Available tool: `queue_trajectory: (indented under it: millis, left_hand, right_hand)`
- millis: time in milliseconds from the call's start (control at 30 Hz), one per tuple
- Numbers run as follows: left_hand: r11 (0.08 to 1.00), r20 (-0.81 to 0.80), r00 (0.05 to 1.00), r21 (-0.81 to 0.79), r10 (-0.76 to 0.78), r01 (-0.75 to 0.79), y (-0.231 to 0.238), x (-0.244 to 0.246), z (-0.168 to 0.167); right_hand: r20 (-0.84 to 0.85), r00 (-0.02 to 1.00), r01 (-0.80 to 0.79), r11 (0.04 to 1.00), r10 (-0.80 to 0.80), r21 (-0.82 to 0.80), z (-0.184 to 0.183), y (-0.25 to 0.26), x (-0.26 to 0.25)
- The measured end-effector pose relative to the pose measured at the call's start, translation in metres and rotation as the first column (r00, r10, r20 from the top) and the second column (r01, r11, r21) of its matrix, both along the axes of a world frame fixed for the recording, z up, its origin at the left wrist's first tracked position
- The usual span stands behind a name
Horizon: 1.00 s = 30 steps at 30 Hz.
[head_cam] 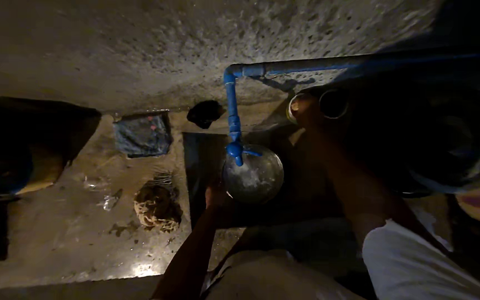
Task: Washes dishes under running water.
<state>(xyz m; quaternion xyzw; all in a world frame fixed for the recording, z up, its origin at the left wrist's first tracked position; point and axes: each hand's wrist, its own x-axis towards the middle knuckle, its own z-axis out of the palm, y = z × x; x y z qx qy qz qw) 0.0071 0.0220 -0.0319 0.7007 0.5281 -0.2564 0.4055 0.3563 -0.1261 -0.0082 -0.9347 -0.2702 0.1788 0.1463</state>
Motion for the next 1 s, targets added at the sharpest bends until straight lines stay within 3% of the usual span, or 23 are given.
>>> queue_trajectory:
  millis: [100, 167, 233, 333, 433, 500, 533, 600, 633, 700, 800, 867, 933, 1000]
  left_hand:
    - [0.998, -0.068, 0.997, -0.054, -0.021, 0.017, -0.008, 0.001, -0.013]
    - [0.999, -0.095, 0.995, -0.046, -0.029, 0.024, -0.010, 0.001, -0.021]
    - [1.000, -0.095, 0.995, -0.027, -0.015, 0.012, -0.012, -0.001, -0.028]
    - [1.000, -0.102, 0.995, -0.004, 0.019, -0.019, -0.014, 0.000, -0.034]
    - [0.980, -0.081, 0.978, -0.025, 0.193, -0.195, -0.020, 0.002, -0.042]
    - [0.928, -0.049, 0.931, -0.070, 0.362, -0.365, -0.026, 0.007, -0.042]
    - [0.916, -0.061, 0.919, -0.080, 0.389, -0.393, -0.027, 0.010, -0.041]
    - [0.935, -0.134, 0.931, -0.058, 0.340, -0.350, -0.028, 0.016, -0.040]
    - [0.953, -0.173, 0.942, -0.044, 0.287, -0.299, -0.027, 0.017, -0.038]
    - [0.986, -0.241, 0.957, -0.006, 0.162, -0.169, -0.027, 0.018, -0.029]
    - [0.997, -0.234, 0.969, 0.002, 0.074, -0.076, -0.035, 0.012, -0.027]
    - [0.987, -0.162, 0.975, -0.024, 0.154, -0.160, -0.041, 0.009, -0.029]
    - [0.949, -0.094, 0.947, -0.044, 0.307, -0.312, -0.048, 0.010, -0.030]
    - [0.923, -0.073, 0.923, -0.047, 0.378, -0.382, -0.048, 0.011, -0.028]
  right_hand:
    - [0.108, 0.993, -0.045, 0.998, 0.049, -0.037, -0.012, -0.002, 0.013]
    - [0.124, 0.991, 0.052, 0.998, -0.047, -0.033, -0.011, 0.000, 0.014]
    - [0.106, 0.980, 0.159, 0.984, -0.167, 0.085, 0.006, -0.004, 0.007]
    - [-0.011, 0.961, 0.273, 0.935, -0.278, 0.224, 0.058, -0.016, -0.018]
    - [-0.273, 0.898, 0.428, 0.829, -0.346, 0.359, 0.086, -0.031, -0.063]
    - [-0.524, 0.760, 0.592, 0.743, -0.385, 0.313, 0.076, -0.038, -0.096]
    - [-0.688, 0.629, 0.699, 0.651, -0.363, 0.296, 0.059, -0.038, -0.112]
    - [-0.883, 0.371, 0.839, 0.511, -0.288, 0.186, 0.022, -0.034, -0.143]
    - [-0.901, 0.325, 0.842, 0.522, -0.287, 0.137, 0.006, -0.034, -0.155]
    - [-0.874, 0.366, 0.774, 0.626, -0.320, 0.095, -0.017, -0.039, -0.176]
    - [-0.733, 0.589, 0.551, 0.833, -0.341, 0.055, -0.036, -0.046, -0.190]
    - [-0.592, 0.768, 0.273, 0.961, -0.244, -0.043, -0.053, -0.048, -0.198]
    - [-0.547, 0.835, 0.037, 0.997, -0.069, -0.070, -0.073, -0.053, -0.209]
    - [-0.495, 0.866, -0.077, 0.997, 0.070, 0.006, -0.093, -0.057, -0.220]
